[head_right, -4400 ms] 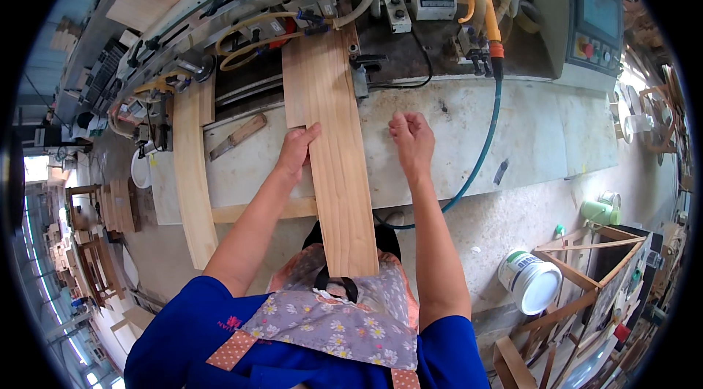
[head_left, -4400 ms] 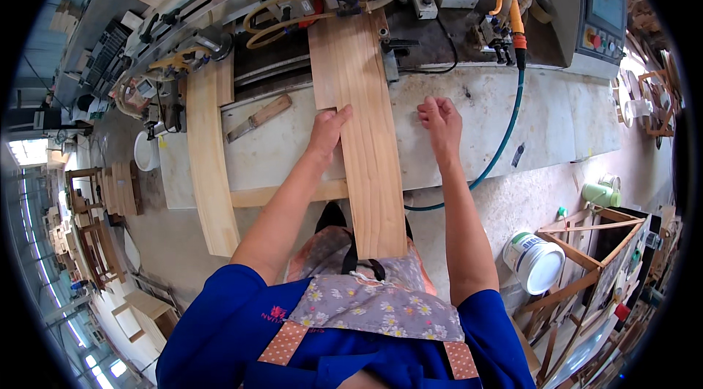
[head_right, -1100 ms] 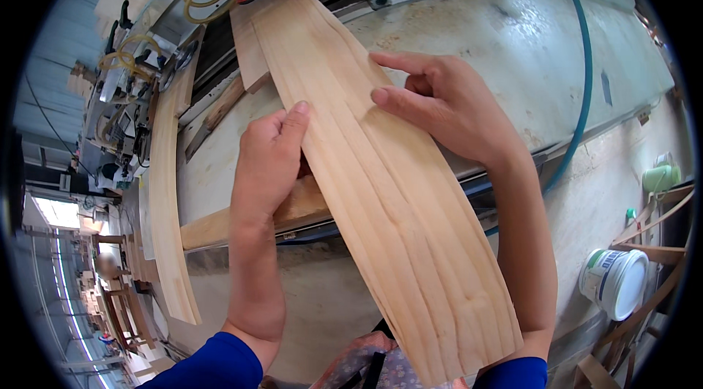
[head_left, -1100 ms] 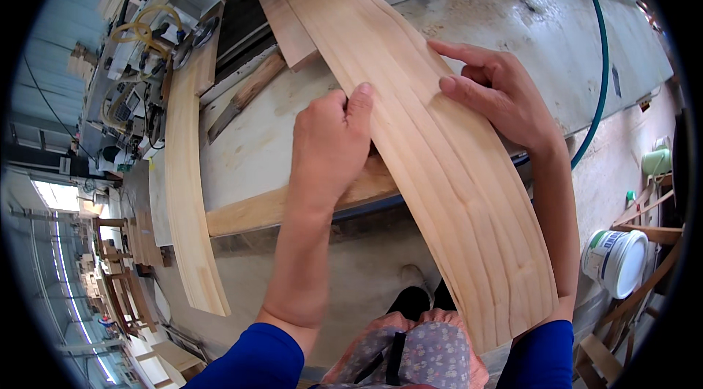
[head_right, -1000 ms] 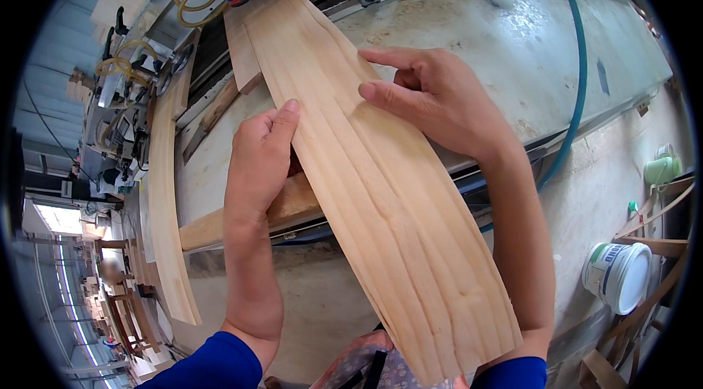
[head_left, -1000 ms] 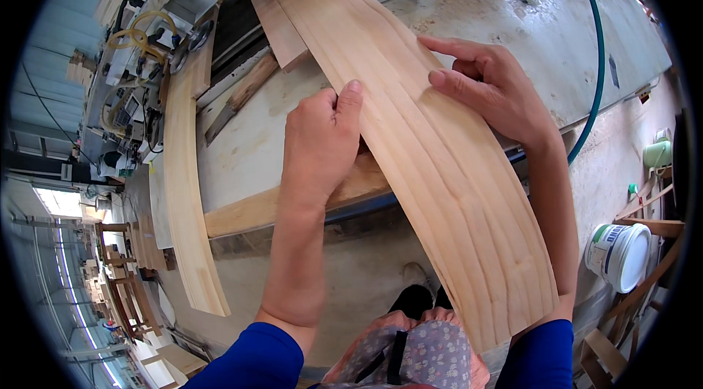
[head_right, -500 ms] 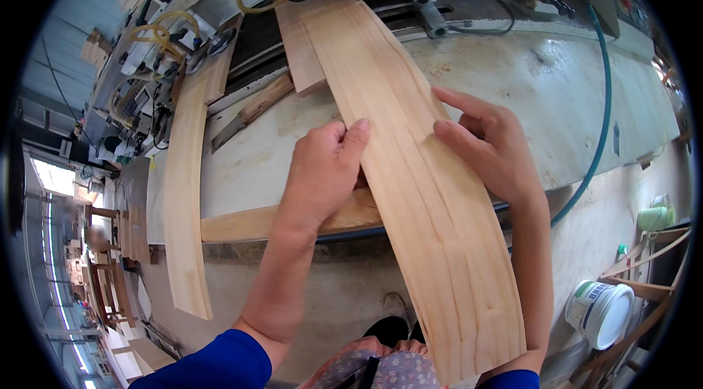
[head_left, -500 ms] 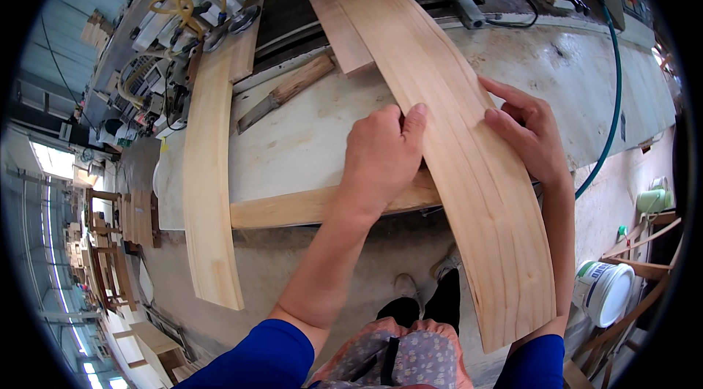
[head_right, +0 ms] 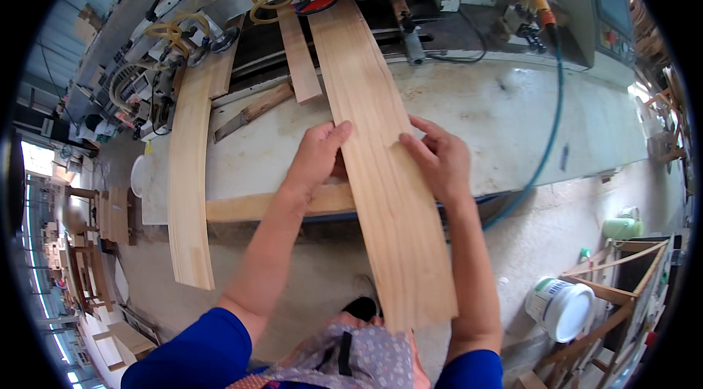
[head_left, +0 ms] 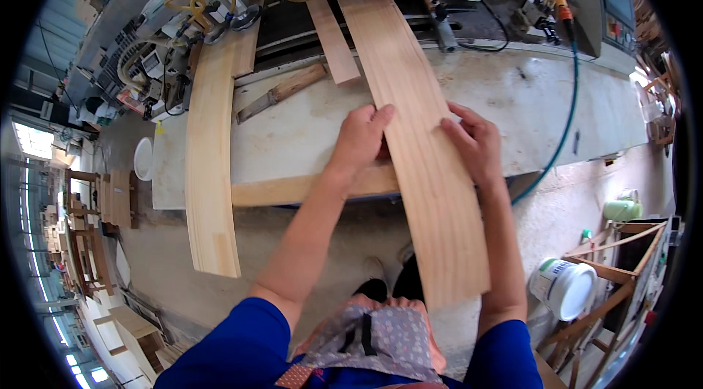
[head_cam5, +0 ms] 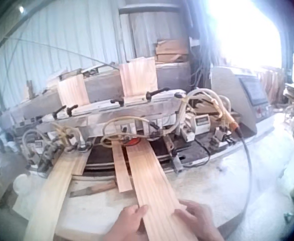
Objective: The person picks up wood boards, feeds them into a woodworking machine, organizes stacks of wood, and uses an air gun to clear dust from the machine.
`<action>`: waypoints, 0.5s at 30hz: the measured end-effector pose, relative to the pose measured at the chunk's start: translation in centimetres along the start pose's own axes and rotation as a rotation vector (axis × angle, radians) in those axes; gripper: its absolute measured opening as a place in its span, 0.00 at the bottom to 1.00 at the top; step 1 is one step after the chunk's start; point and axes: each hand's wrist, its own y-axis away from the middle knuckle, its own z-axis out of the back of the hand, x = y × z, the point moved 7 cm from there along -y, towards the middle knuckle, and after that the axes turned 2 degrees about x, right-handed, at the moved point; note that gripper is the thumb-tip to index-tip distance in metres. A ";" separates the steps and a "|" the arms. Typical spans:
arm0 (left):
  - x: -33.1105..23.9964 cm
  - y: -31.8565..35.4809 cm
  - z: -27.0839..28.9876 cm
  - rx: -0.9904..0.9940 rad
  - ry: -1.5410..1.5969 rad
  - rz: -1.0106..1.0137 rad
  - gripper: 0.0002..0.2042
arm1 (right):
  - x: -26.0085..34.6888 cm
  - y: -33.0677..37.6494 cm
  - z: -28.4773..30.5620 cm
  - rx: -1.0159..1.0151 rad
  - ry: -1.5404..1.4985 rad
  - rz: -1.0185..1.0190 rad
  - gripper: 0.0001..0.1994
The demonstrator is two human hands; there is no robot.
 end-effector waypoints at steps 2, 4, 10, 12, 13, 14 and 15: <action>-0.2 -0.6 -0.3 -0.002 0.084 0.012 0.17 | 0.1 0.0 -0.1 -0.013 0.073 -0.016 0.17; -0.1 -1.7 -1.2 0.002 0.149 0.031 0.16 | -0.2 0.0 0.1 -0.024 0.073 -0.053 0.17; -0.8 -4.3 -1.8 0.008 0.051 0.090 0.16 | -0.7 -0.7 0.3 0.096 0.037 -0.208 0.20; -0.8 -4.7 -1.9 0.002 0.014 0.112 0.16 | -0.6 -0.2 0.5 0.090 0.094 -0.207 0.20; -0.6 -4.9 -1.7 0.008 0.001 0.137 0.16 | -0.9 0.2 0.4 0.086 0.120 -0.204 0.21; -0.6 -4.9 -1.7 0.014 -0.014 0.166 0.16 | -1.2 0.7 0.1 0.099 0.055 -0.218 0.21; -0.8 -5.0 -1.8 0.020 -0.011 0.180 0.16 | -1.3 0.6 0.1 0.104 0.071 -0.229 0.21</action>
